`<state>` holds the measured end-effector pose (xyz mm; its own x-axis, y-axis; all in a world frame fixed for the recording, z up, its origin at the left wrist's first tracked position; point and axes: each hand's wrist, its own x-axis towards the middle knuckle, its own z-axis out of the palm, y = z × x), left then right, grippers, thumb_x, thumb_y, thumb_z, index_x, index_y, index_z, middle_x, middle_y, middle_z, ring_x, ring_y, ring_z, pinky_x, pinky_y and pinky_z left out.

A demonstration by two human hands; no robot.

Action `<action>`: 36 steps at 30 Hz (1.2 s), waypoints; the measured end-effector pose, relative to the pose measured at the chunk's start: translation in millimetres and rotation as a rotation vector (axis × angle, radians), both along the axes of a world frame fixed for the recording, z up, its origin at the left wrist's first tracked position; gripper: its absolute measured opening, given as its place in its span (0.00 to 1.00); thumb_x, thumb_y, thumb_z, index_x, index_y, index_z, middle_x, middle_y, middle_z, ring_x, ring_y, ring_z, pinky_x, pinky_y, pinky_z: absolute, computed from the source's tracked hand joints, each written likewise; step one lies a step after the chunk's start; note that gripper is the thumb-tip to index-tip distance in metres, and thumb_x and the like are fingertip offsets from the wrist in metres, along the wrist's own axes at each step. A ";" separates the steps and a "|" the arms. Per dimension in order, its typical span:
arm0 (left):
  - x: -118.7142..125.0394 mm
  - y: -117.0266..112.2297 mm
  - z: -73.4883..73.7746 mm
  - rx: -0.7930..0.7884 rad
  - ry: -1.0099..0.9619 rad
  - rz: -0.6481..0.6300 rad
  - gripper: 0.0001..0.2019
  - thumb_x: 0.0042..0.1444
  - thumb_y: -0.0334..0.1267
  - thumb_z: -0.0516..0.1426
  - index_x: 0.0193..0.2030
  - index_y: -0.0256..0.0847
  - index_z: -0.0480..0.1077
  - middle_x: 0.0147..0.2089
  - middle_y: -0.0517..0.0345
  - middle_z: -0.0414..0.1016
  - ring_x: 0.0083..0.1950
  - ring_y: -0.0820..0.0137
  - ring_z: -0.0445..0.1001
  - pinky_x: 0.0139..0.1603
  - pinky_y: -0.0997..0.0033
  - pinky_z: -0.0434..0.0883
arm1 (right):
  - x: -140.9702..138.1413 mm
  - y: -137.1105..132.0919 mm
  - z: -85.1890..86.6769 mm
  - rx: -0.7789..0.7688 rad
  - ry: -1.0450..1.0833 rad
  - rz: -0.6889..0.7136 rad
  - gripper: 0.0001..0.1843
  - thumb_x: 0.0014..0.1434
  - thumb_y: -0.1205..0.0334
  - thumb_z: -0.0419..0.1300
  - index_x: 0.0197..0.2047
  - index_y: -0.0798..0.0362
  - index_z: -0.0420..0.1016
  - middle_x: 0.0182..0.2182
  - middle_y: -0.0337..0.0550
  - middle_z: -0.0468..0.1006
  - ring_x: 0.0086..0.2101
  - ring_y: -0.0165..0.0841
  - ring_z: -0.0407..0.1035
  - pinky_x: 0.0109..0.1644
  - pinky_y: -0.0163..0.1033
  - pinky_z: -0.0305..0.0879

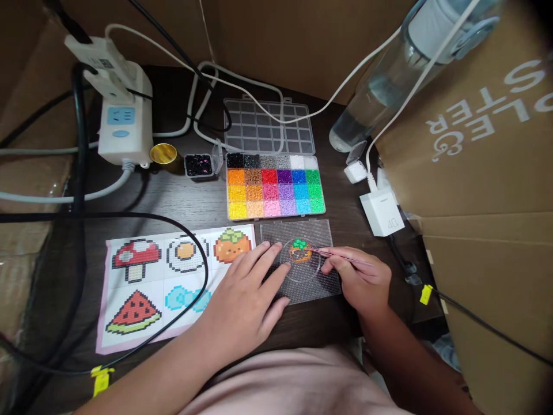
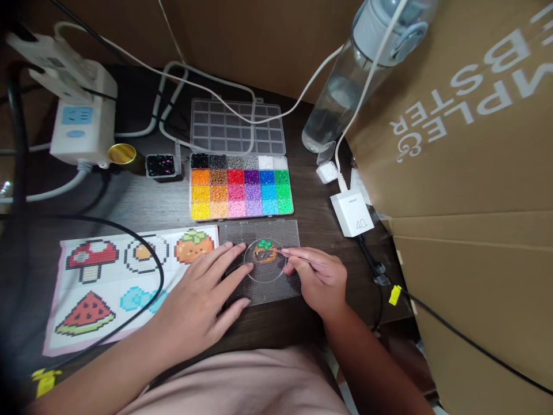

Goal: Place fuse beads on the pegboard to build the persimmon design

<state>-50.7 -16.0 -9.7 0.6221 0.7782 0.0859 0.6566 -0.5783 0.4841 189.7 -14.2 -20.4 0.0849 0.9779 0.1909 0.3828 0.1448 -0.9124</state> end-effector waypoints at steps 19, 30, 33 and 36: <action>-0.4 -0.7 1.3 0.004 -0.007 0.005 0.20 0.64 0.39 0.56 0.61 0.37 0.69 0.71 0.42 0.58 0.70 0.49 0.57 0.67 0.45 0.61 | -0.2 -0.4 -1.3 0.003 0.011 -0.029 0.10 0.62 0.68 0.63 0.41 0.47 0.84 0.25 0.35 0.83 0.29 0.31 0.78 0.38 0.37 0.76; 0.0 -0.1 1.3 -0.005 0.006 -0.001 0.20 0.65 0.39 0.55 0.62 0.37 0.69 0.71 0.42 0.58 0.71 0.49 0.56 0.67 0.44 0.60 | -0.1 -0.3 -0.1 0.017 0.001 -0.022 0.10 0.61 0.69 0.63 0.41 0.47 0.84 0.25 0.35 0.83 0.29 0.30 0.78 0.38 0.36 0.76; 0.0 -0.6 1.6 -0.004 0.009 -0.002 0.20 0.65 0.39 0.55 0.62 0.37 0.69 0.71 0.42 0.58 0.71 0.49 0.55 0.67 0.45 0.60 | -0.1 0.0 -0.3 0.015 -0.010 -0.016 0.10 0.61 0.69 0.63 0.41 0.47 0.84 0.25 0.35 0.83 0.29 0.30 0.78 0.38 0.36 0.76; 0.2 -0.8 1.3 0.000 0.006 0.003 0.20 0.65 0.40 0.55 0.61 0.37 0.69 0.71 0.42 0.58 0.71 0.49 0.56 0.67 0.45 0.60 | 0.1 0.1 -0.6 0.015 -0.027 -0.018 0.09 0.62 0.68 0.63 0.41 0.48 0.84 0.24 0.36 0.83 0.30 0.32 0.79 0.38 0.38 0.77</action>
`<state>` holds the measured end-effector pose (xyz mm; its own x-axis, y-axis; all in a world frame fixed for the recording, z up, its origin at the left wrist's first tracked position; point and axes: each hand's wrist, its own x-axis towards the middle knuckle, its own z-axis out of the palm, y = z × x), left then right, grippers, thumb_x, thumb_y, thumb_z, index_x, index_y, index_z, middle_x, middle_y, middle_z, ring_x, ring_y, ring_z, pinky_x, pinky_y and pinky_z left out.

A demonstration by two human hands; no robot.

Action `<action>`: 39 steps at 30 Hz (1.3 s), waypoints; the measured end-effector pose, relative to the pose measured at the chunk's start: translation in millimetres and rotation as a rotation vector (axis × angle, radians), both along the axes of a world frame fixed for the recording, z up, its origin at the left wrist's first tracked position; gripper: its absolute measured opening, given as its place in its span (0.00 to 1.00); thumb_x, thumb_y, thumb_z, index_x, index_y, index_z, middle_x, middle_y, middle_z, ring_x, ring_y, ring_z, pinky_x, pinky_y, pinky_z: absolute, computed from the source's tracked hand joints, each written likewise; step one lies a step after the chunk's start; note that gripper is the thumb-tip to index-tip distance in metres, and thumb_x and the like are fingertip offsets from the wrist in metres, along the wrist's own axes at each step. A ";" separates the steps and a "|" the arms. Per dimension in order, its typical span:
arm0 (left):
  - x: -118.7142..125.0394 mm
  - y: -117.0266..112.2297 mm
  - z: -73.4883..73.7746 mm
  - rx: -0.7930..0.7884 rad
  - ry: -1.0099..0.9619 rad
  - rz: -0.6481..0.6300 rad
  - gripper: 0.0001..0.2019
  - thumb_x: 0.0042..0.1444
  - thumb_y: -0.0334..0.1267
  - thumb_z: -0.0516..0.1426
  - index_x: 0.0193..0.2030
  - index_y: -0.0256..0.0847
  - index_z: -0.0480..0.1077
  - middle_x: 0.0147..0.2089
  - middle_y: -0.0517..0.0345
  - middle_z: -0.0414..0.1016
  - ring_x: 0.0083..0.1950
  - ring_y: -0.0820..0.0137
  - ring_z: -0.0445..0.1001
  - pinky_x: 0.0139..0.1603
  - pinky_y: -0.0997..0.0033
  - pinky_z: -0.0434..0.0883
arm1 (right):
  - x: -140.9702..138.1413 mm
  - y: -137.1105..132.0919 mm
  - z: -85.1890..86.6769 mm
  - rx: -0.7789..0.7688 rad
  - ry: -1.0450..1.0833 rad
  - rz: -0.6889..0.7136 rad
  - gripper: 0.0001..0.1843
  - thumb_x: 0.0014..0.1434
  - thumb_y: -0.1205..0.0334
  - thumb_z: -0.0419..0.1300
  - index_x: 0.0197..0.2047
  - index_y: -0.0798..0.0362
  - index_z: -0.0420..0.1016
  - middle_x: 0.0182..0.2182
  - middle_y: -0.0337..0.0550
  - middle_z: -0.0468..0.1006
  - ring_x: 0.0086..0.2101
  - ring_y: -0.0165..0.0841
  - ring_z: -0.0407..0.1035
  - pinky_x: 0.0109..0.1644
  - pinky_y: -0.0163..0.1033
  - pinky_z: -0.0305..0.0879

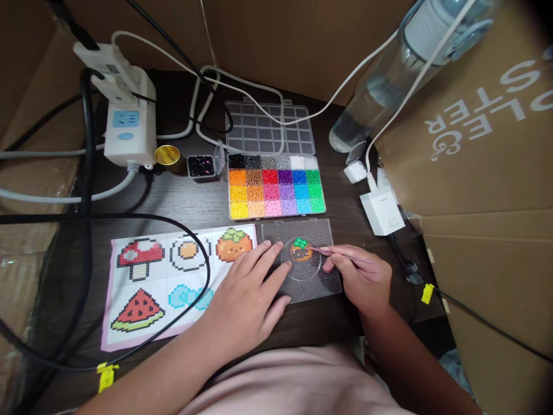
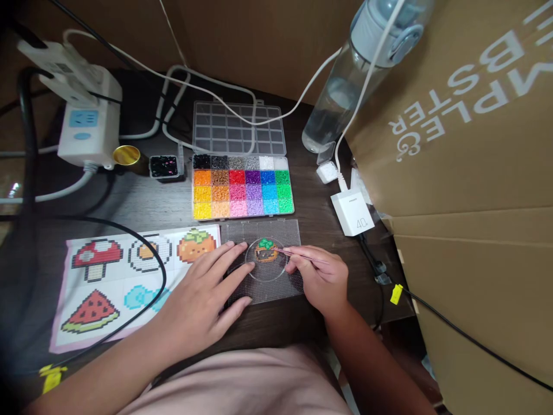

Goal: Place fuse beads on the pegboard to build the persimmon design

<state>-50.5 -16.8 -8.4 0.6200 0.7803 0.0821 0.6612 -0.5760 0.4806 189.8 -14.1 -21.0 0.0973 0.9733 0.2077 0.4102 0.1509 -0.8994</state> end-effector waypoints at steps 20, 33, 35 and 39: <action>0.2 0.0 -0.1 -0.005 -0.017 0.001 0.20 0.64 0.39 0.56 0.61 0.37 0.69 0.70 0.42 0.59 0.70 0.49 0.56 0.67 0.45 0.60 | 0.9 -1.0 0.4 0.014 -0.002 0.033 0.11 0.61 0.70 0.63 0.42 0.46 0.84 0.26 0.37 0.83 0.32 0.33 0.79 0.41 0.40 0.77; 0.5 0.3 0.5 -0.006 -0.016 0.001 0.20 0.64 0.39 0.56 0.61 0.37 0.69 0.70 0.42 0.59 0.70 0.49 0.57 0.67 0.45 0.60 | 0.0 0.0 -0.4 -0.001 -0.001 0.014 0.10 0.62 0.68 0.63 0.42 0.46 0.84 0.25 0.37 0.82 0.31 0.34 0.79 0.40 0.41 0.78; 0.3 0.0 0.1 -0.007 -0.012 -0.002 0.20 0.64 0.39 0.56 0.61 0.37 0.69 0.70 0.42 0.59 0.70 0.49 0.56 0.67 0.45 0.60 | 0.0 0.1 0.0 -0.005 -0.004 0.017 0.10 0.62 0.69 0.63 0.42 0.46 0.84 0.25 0.37 0.83 0.31 0.34 0.79 0.40 0.41 0.77; -0.1 -0.1 -0.9 -0.004 -0.016 -0.005 0.20 0.65 0.39 0.55 0.62 0.37 0.68 0.71 0.43 0.58 0.70 0.49 0.56 0.67 0.45 0.59 | 0.4 -0.1 0.4 0.001 0.022 0.019 0.11 0.62 0.69 0.63 0.42 0.46 0.84 0.26 0.36 0.83 0.32 0.33 0.79 0.40 0.40 0.77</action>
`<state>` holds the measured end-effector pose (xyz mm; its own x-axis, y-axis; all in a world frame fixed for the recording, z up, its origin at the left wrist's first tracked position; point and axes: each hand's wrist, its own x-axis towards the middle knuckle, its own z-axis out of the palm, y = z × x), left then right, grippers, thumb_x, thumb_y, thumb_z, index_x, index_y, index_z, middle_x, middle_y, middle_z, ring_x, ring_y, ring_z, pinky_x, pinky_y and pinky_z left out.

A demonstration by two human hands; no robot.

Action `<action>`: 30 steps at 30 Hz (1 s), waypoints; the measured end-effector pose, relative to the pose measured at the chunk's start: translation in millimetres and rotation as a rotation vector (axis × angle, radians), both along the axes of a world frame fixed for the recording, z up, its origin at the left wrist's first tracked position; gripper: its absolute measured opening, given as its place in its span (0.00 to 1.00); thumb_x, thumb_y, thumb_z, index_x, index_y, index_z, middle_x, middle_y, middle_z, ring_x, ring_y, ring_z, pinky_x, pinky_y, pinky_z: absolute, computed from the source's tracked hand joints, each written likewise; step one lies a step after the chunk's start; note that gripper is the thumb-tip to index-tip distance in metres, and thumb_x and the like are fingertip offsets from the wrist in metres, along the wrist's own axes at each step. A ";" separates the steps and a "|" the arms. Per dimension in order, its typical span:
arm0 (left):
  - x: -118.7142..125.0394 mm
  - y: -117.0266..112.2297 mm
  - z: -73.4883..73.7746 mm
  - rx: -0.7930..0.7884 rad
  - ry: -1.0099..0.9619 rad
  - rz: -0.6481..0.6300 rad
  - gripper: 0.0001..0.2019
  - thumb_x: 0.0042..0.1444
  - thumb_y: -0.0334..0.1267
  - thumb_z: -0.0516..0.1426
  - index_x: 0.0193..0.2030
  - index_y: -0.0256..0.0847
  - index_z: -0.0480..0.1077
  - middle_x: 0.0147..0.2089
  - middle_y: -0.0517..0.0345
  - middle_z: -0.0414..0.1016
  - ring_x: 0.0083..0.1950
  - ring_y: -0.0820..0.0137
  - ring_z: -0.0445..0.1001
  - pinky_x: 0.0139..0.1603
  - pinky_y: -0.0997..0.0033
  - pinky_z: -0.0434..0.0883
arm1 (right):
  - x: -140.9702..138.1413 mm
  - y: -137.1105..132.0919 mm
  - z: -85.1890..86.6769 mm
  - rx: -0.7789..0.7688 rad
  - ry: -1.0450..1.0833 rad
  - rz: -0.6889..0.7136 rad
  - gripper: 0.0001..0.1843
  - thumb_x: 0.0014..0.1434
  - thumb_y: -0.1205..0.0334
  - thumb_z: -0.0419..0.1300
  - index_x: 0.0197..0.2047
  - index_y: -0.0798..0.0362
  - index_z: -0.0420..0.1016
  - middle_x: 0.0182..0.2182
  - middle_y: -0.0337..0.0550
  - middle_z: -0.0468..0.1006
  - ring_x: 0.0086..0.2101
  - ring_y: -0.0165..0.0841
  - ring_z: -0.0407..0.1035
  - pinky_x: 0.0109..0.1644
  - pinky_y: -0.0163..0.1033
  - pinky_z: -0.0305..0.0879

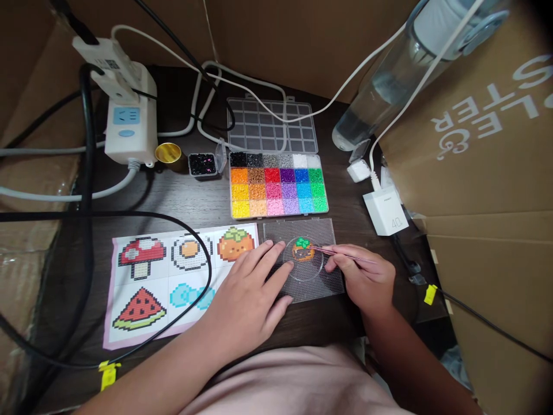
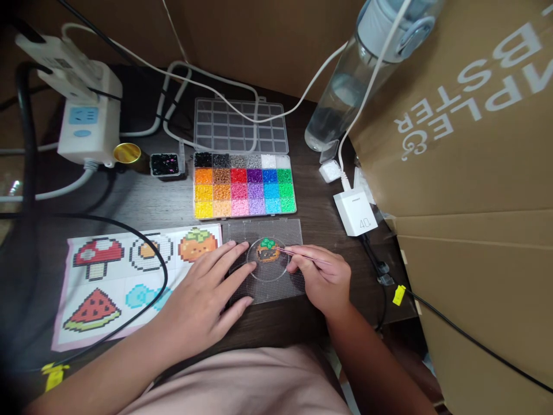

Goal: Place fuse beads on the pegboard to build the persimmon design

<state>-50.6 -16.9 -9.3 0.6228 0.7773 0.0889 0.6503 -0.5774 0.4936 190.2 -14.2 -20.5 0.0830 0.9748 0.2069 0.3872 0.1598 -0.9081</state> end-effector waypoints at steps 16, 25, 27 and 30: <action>-1.8 -3.8 6.0 -0.073 0.003 0.001 0.22 0.63 0.40 0.57 0.62 0.38 0.66 0.72 0.44 0.56 0.72 0.51 0.53 0.69 0.47 0.58 | 19.3 14.4 0.7 -0.215 0.882 -0.163 0.06 0.55 0.57 0.69 0.38 0.45 0.82 0.24 0.38 0.78 0.20 0.27 0.67 0.22 0.33 0.64; -1.6 -4.6 5.1 -0.064 0.013 0.000 0.22 0.63 0.40 0.57 0.63 0.38 0.65 0.72 0.44 0.55 0.72 0.50 0.53 0.69 0.46 0.58 | 25.6 20.1 -5.7 -0.382 1.009 -0.157 0.12 0.43 0.62 0.76 0.32 0.46 0.81 0.26 0.37 0.75 0.23 0.24 0.63 0.22 0.29 0.60; -1.6 -4.6 4.9 -0.060 0.014 -0.001 0.22 0.63 0.40 0.57 0.63 0.38 0.66 0.72 0.43 0.55 0.72 0.50 0.53 0.69 0.46 0.58 | 25.1 21.7 -5.0 -0.395 1.015 -0.130 0.12 0.43 0.62 0.76 0.31 0.46 0.80 0.24 0.36 0.72 0.21 0.23 0.60 0.21 0.28 0.58; -1.7 -4.3 4.7 -0.058 0.017 -0.001 0.22 0.63 0.40 0.57 0.63 0.38 0.66 0.72 0.43 0.55 0.71 0.50 0.53 0.69 0.46 0.58 | 24.4 22.8 -3.9 -0.391 1.014 -0.114 0.12 0.43 0.61 0.76 0.31 0.47 0.80 0.23 0.34 0.69 0.20 0.22 0.57 0.20 0.28 0.57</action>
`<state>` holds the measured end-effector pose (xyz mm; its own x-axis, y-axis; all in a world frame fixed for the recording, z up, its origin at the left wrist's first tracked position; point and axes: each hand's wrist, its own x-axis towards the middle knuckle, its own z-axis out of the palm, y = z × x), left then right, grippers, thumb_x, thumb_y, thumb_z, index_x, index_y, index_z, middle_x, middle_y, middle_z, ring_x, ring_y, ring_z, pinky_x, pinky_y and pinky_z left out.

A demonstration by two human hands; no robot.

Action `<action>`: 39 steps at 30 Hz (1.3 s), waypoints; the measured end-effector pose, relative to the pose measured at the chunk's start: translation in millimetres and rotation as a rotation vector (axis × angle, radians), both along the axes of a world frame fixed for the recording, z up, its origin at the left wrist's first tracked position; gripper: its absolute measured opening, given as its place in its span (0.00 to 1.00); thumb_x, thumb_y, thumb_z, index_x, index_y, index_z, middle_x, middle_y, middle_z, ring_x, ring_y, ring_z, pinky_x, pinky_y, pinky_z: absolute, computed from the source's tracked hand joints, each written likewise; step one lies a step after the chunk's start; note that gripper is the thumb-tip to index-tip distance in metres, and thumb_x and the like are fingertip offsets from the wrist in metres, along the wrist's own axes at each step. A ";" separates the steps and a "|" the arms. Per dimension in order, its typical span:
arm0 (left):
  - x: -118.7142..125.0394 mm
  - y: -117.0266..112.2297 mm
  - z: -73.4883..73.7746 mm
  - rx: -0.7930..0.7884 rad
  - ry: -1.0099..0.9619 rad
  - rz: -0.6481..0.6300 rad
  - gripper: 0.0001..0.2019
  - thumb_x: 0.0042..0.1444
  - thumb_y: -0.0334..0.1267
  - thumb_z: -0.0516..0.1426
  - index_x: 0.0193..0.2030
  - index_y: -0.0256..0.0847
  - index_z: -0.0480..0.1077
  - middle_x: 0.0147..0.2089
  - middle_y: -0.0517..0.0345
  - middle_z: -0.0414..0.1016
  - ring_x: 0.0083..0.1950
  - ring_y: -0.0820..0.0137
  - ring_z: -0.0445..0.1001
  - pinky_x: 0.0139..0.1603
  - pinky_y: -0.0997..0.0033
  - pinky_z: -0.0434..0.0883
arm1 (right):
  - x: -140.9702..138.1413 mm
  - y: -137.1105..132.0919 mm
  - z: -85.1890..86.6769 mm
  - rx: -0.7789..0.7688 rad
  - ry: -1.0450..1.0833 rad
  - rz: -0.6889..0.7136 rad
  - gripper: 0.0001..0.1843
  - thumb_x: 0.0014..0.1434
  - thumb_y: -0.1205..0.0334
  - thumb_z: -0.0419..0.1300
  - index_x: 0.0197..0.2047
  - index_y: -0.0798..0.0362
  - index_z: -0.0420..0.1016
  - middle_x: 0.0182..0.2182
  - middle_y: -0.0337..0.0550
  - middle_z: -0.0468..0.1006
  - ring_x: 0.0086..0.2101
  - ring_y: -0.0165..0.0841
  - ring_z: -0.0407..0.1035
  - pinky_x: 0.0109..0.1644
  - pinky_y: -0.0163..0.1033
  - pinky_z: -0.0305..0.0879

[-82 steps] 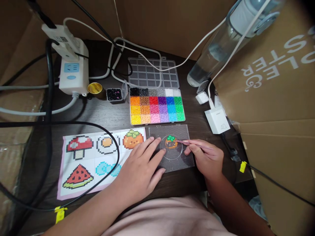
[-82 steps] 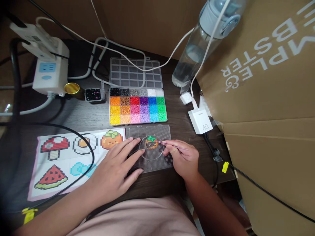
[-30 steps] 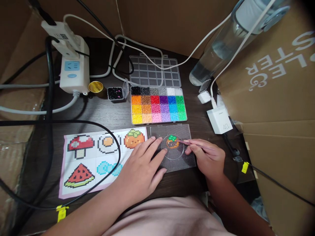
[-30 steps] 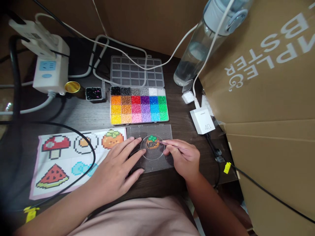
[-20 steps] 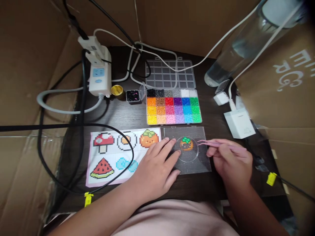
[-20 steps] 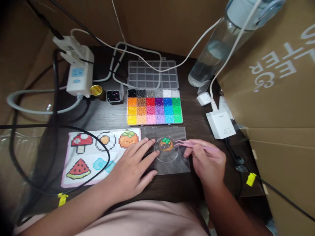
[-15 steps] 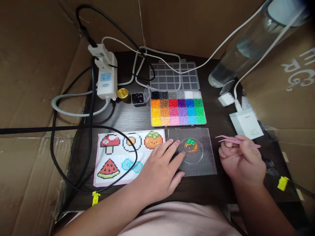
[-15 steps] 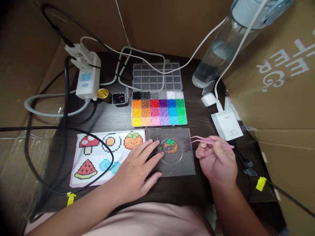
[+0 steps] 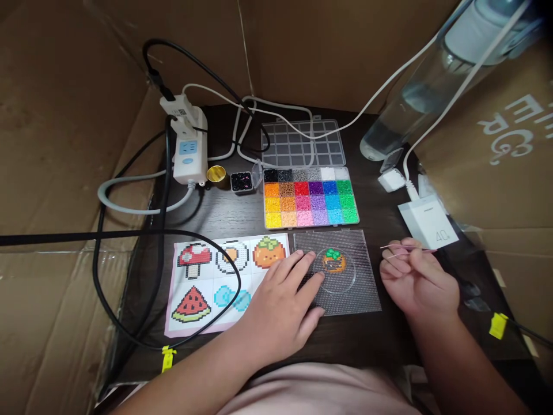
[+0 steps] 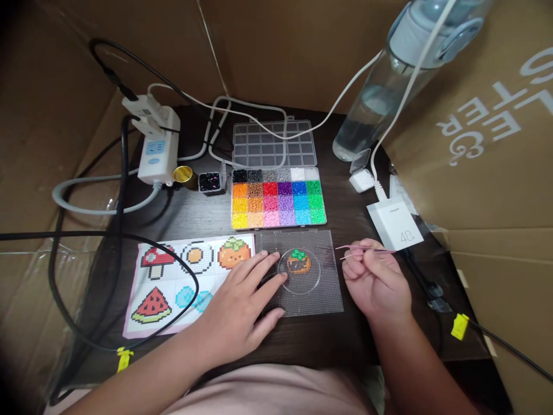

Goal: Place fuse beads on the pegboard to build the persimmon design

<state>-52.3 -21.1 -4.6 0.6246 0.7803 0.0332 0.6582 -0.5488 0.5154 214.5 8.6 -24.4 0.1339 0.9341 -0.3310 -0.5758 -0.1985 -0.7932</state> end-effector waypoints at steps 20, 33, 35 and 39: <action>0.0 1.1 -3.7 0.035 0.016 0.003 0.21 0.64 0.40 0.55 0.63 0.38 0.66 0.72 0.43 0.56 0.71 0.50 0.54 0.68 0.44 0.59 | -30.0 -3.4 5.0 0.134 -0.464 -0.139 0.11 0.44 0.63 0.76 0.33 0.52 0.83 0.26 0.42 0.84 0.22 0.32 0.78 0.28 0.36 0.79; 3.3 4.5 -2.7 0.058 0.022 0.003 0.21 0.62 0.39 0.57 0.62 0.37 0.68 0.70 0.41 0.58 0.70 0.48 0.57 0.66 0.43 0.61 | -38.3 -18.6 8.4 0.384 -0.822 0.035 0.05 0.57 0.70 0.66 0.36 0.51 0.79 0.24 0.37 0.77 0.21 0.28 0.70 0.25 0.34 0.68; 3.6 4.7 -2.9 0.056 0.023 -0.001 0.22 0.62 0.39 0.57 0.62 0.37 0.68 0.70 0.40 0.58 0.70 0.47 0.57 0.66 0.42 0.61 | -35.9 -19.8 8.2 0.395 -0.830 0.046 0.03 0.57 0.69 0.65 0.35 0.52 0.78 0.24 0.37 0.76 0.20 0.28 0.68 0.24 0.34 0.65; 3.4 4.0 -2.5 0.059 0.016 0.002 0.21 0.62 0.39 0.58 0.61 0.37 0.68 0.70 0.40 0.58 0.70 0.47 0.57 0.66 0.42 0.61 | -32.4 -20.4 5.9 0.384 -0.836 0.023 0.01 0.57 0.67 0.64 0.33 0.52 0.76 0.22 0.37 0.75 0.19 0.28 0.67 0.23 0.35 0.64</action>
